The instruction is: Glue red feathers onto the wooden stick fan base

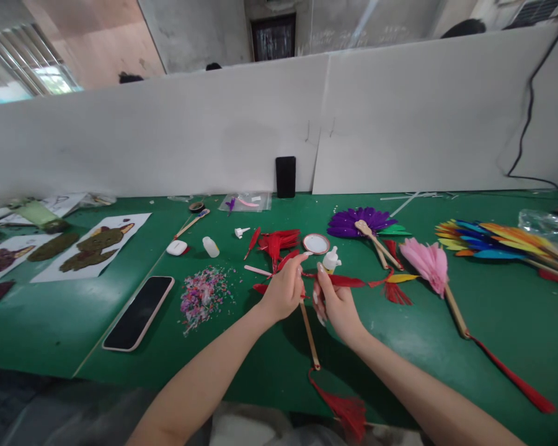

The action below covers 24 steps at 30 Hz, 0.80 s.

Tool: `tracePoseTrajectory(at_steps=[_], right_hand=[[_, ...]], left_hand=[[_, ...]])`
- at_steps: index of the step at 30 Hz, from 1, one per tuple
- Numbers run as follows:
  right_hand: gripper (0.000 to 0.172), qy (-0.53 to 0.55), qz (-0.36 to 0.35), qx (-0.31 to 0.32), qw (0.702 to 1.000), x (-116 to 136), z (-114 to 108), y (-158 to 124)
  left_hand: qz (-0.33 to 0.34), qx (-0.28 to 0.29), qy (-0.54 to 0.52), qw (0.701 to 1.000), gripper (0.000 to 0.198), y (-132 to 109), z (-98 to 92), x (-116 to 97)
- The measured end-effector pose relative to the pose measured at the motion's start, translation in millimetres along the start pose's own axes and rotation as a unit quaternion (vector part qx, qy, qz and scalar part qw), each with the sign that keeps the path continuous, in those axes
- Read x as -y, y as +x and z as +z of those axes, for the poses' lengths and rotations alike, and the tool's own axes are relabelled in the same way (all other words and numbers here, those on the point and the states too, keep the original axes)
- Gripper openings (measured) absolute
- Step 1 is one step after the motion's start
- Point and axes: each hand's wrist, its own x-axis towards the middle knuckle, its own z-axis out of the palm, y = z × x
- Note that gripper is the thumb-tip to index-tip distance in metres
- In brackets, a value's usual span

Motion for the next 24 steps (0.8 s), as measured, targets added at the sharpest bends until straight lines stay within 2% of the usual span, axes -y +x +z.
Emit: tracePoseTrajectory(at_steps=[7,16,24], right_hand=[[0.051,-0.038,-0.026,-0.002,0.999,-7.9,-4.5,1.1],[0.052,-0.064,-0.028,0.001,0.998,-2.4,-3.1,-2.9],[0.053,-0.054,-0.014,0.0,0.998,-5.3,-3.6,-1.8]], left_hand=[[-0.035,0.012,0.007,0.999,0.016,0.2,2.5,-4.4],[-0.02,0.005,0.003,1.0,0.018,0.5,4.1,-9.0],[-0.035,0.004,0.005,0.999,0.025,-0.1,4.5,-8.0]])
